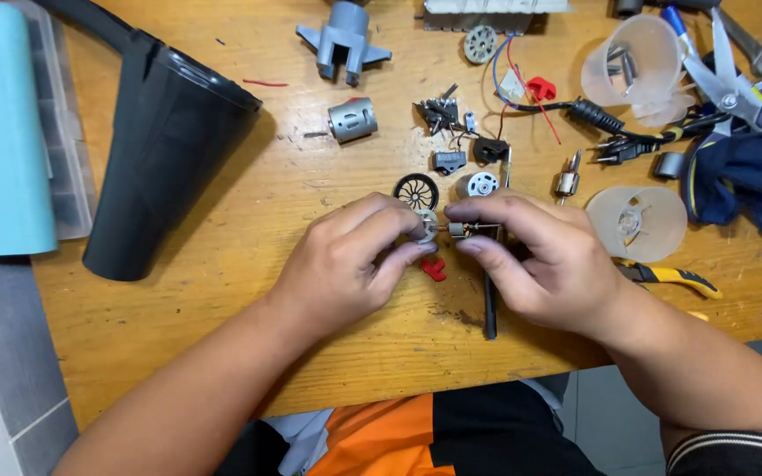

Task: Reassembling a small electric motor by inserting the rotor and aligning internal components on a workbench.

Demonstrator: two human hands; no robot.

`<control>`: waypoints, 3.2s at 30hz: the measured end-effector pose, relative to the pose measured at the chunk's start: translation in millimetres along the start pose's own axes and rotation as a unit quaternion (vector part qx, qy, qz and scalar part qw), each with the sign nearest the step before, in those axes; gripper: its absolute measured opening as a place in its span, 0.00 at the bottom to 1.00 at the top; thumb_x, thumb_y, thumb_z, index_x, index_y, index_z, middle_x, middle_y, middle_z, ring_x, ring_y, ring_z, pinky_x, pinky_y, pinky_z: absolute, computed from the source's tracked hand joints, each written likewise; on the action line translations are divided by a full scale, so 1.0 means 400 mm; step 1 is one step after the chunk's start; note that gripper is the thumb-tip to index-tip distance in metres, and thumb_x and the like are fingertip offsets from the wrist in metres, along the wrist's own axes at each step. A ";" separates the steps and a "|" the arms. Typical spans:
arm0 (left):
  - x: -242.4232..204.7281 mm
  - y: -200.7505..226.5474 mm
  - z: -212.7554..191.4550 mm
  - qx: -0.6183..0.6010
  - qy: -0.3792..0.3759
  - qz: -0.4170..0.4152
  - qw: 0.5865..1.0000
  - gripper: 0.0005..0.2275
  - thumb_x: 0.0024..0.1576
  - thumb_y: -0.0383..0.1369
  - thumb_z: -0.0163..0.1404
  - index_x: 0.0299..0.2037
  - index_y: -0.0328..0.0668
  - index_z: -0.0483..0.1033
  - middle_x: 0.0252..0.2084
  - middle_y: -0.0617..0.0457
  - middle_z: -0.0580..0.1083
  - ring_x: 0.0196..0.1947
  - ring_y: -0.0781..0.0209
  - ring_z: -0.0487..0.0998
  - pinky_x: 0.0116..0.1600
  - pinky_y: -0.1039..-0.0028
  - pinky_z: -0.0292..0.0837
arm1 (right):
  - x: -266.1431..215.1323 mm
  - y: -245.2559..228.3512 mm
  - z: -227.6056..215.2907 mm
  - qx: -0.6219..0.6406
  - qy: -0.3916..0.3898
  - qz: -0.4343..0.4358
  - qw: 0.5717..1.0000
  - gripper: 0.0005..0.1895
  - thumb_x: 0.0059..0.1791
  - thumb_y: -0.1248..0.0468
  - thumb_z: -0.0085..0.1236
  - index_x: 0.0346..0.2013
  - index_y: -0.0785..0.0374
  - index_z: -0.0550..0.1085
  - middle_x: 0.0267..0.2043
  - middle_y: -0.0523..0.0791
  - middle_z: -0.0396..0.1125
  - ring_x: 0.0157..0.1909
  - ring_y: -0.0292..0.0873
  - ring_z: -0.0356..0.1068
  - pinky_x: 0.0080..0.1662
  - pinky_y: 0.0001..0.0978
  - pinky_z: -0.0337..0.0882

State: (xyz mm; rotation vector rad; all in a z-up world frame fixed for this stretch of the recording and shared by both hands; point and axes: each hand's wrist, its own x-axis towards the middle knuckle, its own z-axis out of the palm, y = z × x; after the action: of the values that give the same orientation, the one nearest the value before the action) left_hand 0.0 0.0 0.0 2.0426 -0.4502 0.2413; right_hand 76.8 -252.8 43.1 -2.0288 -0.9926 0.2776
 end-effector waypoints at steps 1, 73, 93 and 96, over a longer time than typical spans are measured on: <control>0.000 0.002 -0.002 -0.003 -0.002 -0.006 1.000 0.06 0.67 0.23 0.64 0.49 0.35 0.81 0.46 0.45 0.81 0.46 0.50 0.85 0.56 0.64 0.84 | -0.002 0.004 0.002 0.003 -0.004 0.005 1.000 0.14 0.59 0.69 0.63 0.59 0.72 0.80 0.54 0.56 0.81 0.54 0.52 0.85 0.58 0.39 0.82; 0.034 -0.002 -0.047 -0.052 -0.184 -0.051 0.980 0.05 0.71 0.30 0.63 0.47 0.41 0.80 0.43 0.51 0.84 0.41 0.50 0.86 0.49 0.63 0.80 | -0.022 0.018 0.022 -0.002 -0.061 0.008 0.998 0.08 0.63 0.68 0.63 0.56 0.69 0.80 0.37 0.47 0.71 0.36 0.49 0.71 0.35 0.42 0.68; 0.026 0.000 -0.031 -0.033 -0.163 -0.020 0.986 0.04 0.73 0.27 0.61 0.47 0.35 0.80 0.42 0.46 0.82 0.40 0.47 0.84 0.46 0.60 0.80 | -0.029 0.013 0.030 -0.034 -0.072 0.000 0.997 0.10 0.64 0.70 0.62 0.59 0.71 0.80 0.43 0.51 0.73 0.41 0.53 0.75 0.36 0.44 0.71; 0.010 0.010 -0.008 0.045 -0.124 0.006 0.991 0.05 0.73 0.26 0.63 0.51 0.31 0.81 0.48 0.39 0.83 0.45 0.43 0.86 0.51 0.56 0.85 | -0.028 0.005 0.034 -0.088 -0.067 -0.060 0.992 0.13 0.66 0.69 0.59 0.61 0.78 0.78 0.46 0.56 0.71 0.42 0.57 0.74 0.47 0.44 0.76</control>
State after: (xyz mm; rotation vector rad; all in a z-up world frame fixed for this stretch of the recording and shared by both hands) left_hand 2.1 0.1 6.0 2.1680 -0.6131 0.0140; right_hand 63.5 -253.9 31.4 -2.1192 -1.2550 0.2724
